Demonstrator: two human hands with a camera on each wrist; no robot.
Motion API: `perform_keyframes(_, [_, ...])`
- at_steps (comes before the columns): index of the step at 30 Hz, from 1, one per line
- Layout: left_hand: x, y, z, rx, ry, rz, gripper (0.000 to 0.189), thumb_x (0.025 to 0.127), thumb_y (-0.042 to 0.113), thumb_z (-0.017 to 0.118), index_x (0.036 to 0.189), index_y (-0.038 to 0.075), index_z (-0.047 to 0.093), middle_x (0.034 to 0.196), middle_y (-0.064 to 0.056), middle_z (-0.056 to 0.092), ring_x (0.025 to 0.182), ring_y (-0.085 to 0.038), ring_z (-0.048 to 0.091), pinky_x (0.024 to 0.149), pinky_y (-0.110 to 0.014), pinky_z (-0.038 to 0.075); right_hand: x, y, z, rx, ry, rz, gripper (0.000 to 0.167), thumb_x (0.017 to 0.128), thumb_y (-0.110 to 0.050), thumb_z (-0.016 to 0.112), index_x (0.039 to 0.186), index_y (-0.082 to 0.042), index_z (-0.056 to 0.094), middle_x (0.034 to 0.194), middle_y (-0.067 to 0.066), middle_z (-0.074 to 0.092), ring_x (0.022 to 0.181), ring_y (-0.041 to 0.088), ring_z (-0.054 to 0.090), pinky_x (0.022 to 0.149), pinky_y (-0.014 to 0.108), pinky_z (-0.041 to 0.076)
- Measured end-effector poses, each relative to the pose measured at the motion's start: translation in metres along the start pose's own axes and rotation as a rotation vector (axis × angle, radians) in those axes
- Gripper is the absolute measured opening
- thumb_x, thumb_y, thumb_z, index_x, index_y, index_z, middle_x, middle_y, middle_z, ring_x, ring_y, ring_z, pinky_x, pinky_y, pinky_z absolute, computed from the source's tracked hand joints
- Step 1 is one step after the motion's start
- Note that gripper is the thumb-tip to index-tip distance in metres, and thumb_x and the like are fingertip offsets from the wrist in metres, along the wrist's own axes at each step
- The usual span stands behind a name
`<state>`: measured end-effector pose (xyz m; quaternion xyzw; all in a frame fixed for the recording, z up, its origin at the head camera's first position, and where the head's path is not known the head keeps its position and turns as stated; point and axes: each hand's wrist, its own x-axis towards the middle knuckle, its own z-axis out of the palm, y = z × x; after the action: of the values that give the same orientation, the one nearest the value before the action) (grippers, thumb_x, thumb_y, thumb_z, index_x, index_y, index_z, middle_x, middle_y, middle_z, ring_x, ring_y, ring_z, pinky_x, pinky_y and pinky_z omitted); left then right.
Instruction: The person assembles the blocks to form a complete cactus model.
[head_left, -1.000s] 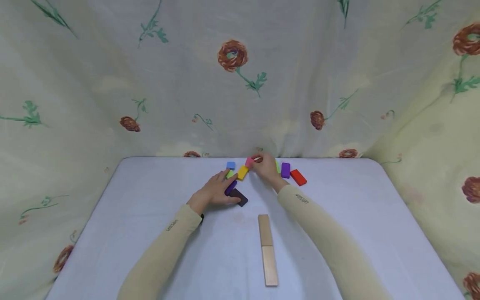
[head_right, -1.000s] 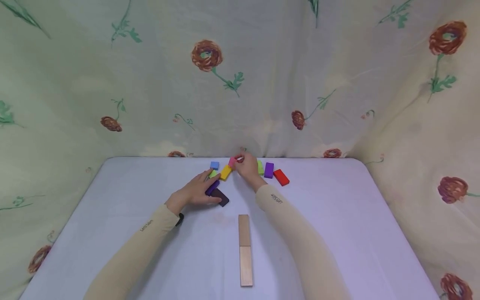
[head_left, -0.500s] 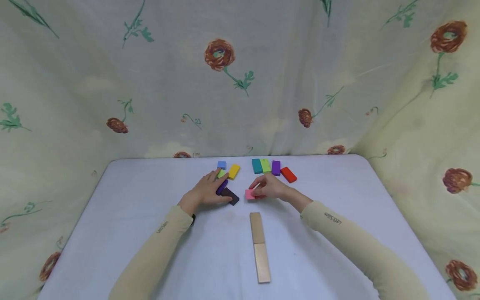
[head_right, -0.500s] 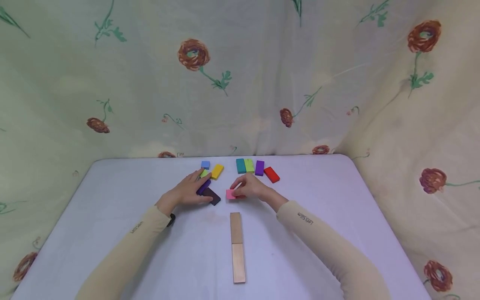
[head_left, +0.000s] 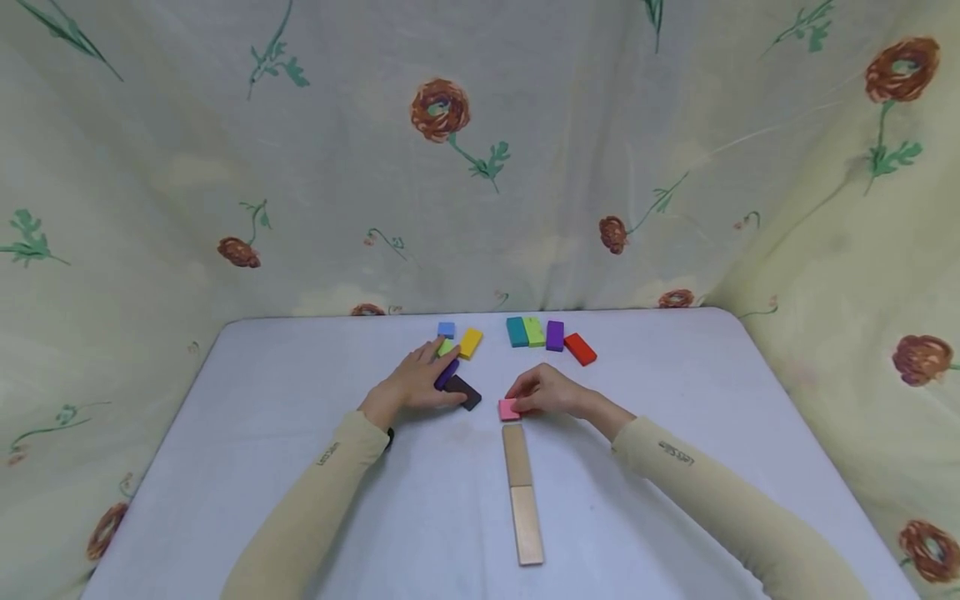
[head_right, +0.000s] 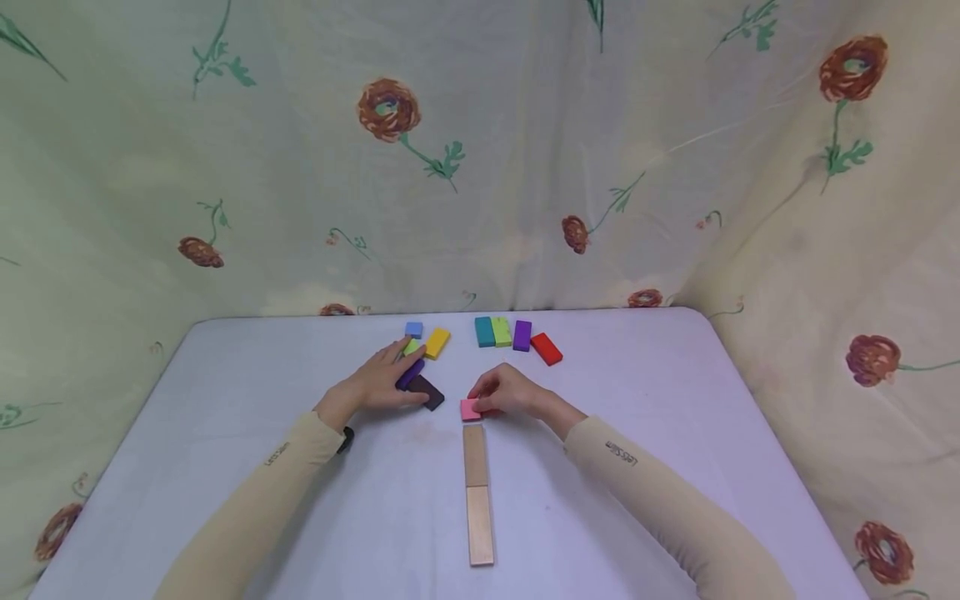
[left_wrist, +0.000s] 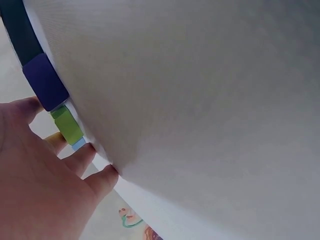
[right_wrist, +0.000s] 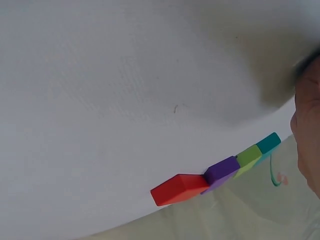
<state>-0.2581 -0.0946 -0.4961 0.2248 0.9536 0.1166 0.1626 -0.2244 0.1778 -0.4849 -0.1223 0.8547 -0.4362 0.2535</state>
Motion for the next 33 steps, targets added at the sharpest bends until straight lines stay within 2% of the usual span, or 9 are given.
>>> perform_keyframes(14, [0.0036, -0.0015, -0.0003, 0.01, 0.002, -0.005, 0.094, 0.085, 0.07, 0.055, 0.159, 0.027, 0.016, 0.166, -0.011, 0.004, 0.15, -0.036, 0.011, 0.119, -0.052, 0.015, -0.0036, -0.0003, 0.0003, -0.038, -0.035, -0.047, 0.017, 0.091, -0.009, 0.071, 0.107, -0.005, 0.075, 0.089, 0.003, 0.068, 0.079, 0.018, 0.059, 0.072, 0.025, 0.053])
perform_keyframes(28, [0.0046, -0.0032, 0.0013, 0.004, -0.013, -0.011, 0.095, 0.084, 0.07, 0.055, 0.159, 0.028, 0.015, 0.166, -0.01, 0.002, 0.15, -0.035, 0.009, 0.119, -0.053, 0.014, -0.007, 0.0003, 0.0022, -0.026, -0.046, -0.058, 0.017, 0.091, -0.008, 0.07, 0.107, -0.004, 0.074, 0.091, 0.004, 0.068, 0.081, 0.018, 0.059, 0.074, 0.026, 0.054])
perform_keyframes(31, [0.0031, -0.0026, -0.0003, 0.0, -0.015, 0.002, 0.095, 0.085, 0.07, 0.055, 0.159, 0.027, 0.015, 0.166, -0.011, 0.002, 0.15, -0.035, 0.009, 0.119, -0.052, 0.013, -0.0076, 0.0007, 0.0018, -0.032, -0.032, -0.074, 0.017, 0.091, -0.01, 0.07, 0.107, -0.004, 0.073, 0.091, 0.004, 0.068, 0.081, 0.018, 0.059, 0.074, 0.026, 0.054])
perform_keyframes(33, [0.0019, -0.0018, -0.0015, -0.004, -0.015, 0.009, 0.094, 0.085, 0.069, 0.055, 0.159, 0.026, 0.016, 0.165, -0.012, 0.002, 0.15, -0.035, 0.01, 0.119, -0.051, 0.013, -0.0069, 0.0025, 0.0004, -0.034, 0.017, -0.08, 0.017, 0.092, -0.013, 0.07, 0.107, -0.005, 0.073, 0.091, 0.004, 0.067, 0.081, 0.018, 0.059, 0.073, 0.026, 0.054])
